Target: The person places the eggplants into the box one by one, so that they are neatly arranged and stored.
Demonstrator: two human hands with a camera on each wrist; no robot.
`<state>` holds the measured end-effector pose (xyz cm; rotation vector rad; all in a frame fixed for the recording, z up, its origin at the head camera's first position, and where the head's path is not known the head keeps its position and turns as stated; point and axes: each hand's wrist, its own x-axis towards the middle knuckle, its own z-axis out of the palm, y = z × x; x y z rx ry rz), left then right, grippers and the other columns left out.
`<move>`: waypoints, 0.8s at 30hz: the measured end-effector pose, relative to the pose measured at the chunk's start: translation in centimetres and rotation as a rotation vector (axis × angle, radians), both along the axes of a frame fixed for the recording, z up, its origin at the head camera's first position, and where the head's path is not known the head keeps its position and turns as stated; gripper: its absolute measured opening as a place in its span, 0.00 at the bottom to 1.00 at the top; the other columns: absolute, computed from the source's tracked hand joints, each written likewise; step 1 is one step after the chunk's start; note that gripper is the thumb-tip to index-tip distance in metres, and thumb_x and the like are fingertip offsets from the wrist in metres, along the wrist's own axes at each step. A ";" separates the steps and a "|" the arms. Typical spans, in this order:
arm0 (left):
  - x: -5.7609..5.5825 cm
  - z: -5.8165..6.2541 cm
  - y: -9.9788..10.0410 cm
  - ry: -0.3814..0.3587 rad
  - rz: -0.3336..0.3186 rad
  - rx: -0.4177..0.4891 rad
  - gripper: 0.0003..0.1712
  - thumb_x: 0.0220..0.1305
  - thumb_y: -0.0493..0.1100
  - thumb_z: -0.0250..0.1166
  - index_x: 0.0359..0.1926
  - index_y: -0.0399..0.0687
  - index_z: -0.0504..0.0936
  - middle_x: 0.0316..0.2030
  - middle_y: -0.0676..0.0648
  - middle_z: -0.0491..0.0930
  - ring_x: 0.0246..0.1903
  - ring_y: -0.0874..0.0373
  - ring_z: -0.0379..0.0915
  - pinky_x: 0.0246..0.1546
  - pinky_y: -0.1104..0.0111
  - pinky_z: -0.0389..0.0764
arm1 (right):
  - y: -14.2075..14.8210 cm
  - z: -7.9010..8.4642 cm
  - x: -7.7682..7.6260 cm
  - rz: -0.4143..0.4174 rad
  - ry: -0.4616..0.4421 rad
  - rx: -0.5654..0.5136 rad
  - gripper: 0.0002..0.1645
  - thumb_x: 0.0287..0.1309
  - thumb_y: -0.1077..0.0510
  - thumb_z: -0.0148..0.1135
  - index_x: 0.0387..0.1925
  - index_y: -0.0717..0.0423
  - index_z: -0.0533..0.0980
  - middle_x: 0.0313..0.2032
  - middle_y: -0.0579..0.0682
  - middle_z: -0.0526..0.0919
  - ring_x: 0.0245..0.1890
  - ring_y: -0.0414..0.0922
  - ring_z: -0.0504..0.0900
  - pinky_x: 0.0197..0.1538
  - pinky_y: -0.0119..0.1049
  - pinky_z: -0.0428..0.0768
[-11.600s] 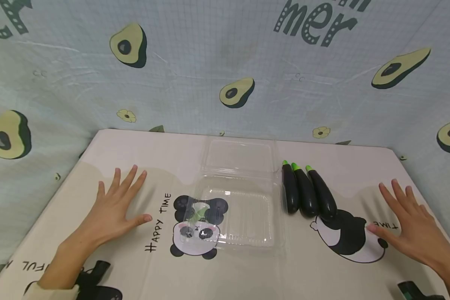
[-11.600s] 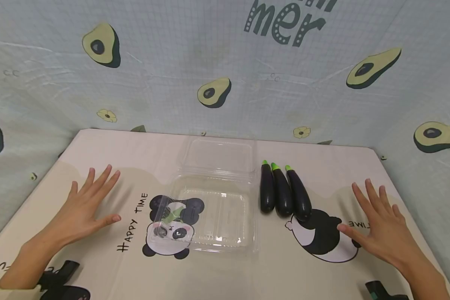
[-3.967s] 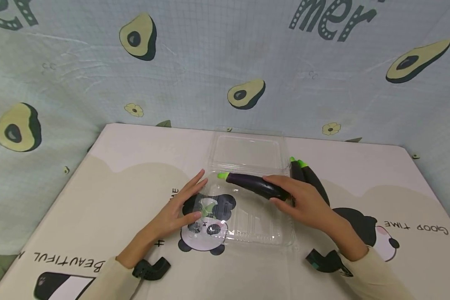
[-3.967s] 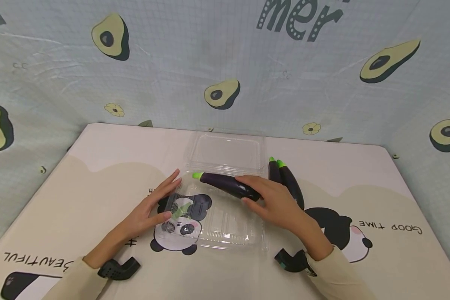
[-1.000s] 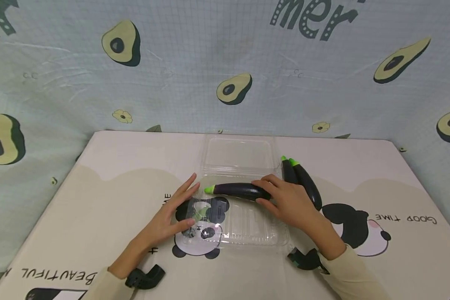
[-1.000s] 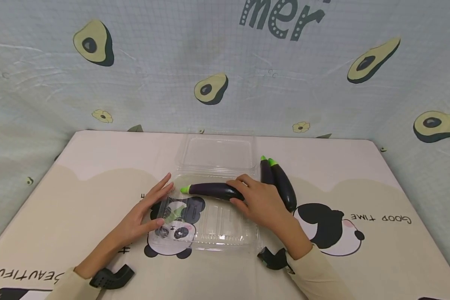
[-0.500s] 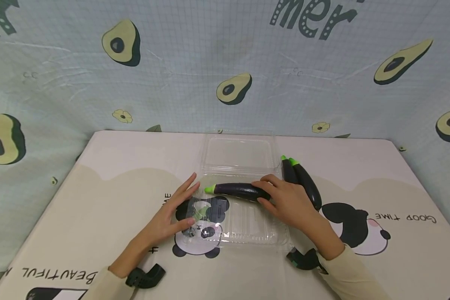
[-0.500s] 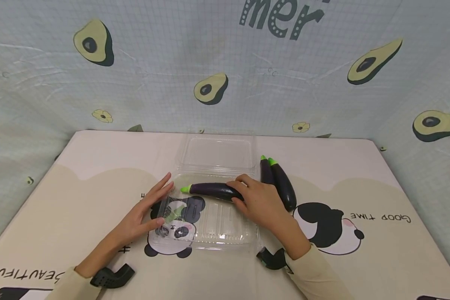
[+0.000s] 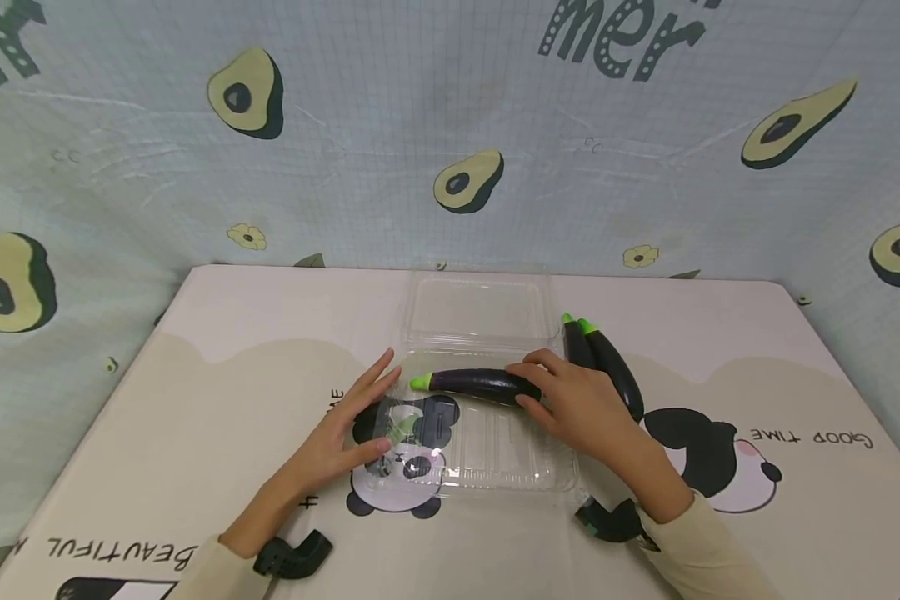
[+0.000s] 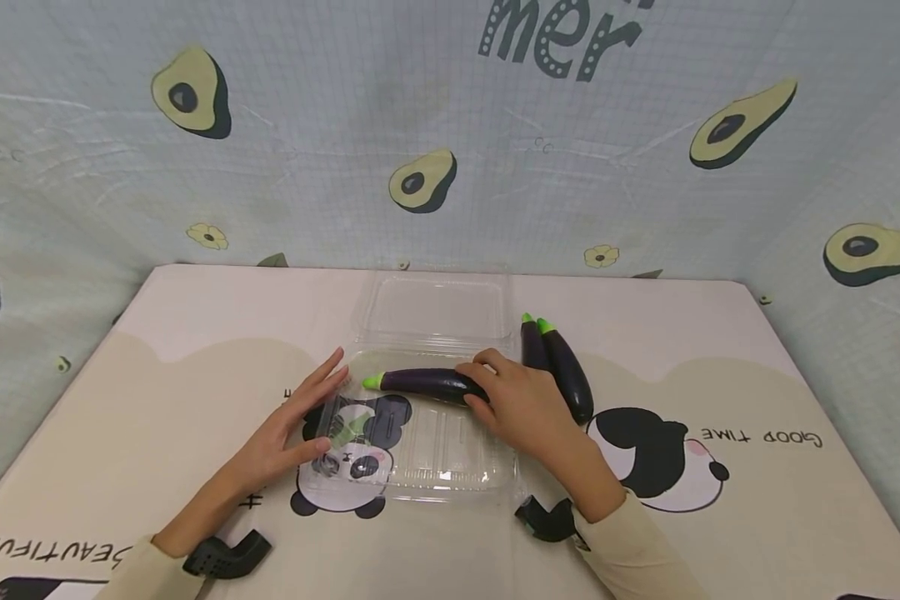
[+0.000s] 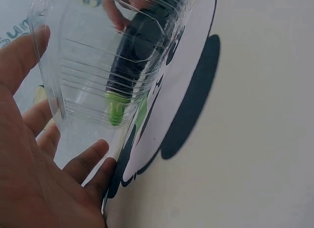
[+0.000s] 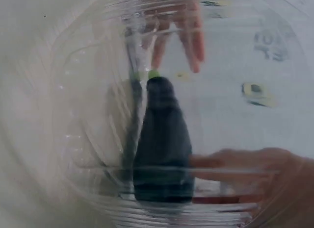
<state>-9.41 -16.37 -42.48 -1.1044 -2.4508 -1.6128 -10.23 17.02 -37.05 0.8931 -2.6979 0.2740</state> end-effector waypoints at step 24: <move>0.0 -0.2 0.0 0.006 0.015 -0.010 0.43 0.58 0.46 0.63 0.73 0.47 0.57 0.75 0.46 0.43 0.72 0.47 0.38 0.61 0.35 0.47 | 4.5 1.2 0.5 0.083 0.133 -0.203 0.23 0.62 0.52 0.60 0.57 0.53 0.75 0.49 0.52 0.77 0.28 0.44 0.79 0.26 0.39 0.78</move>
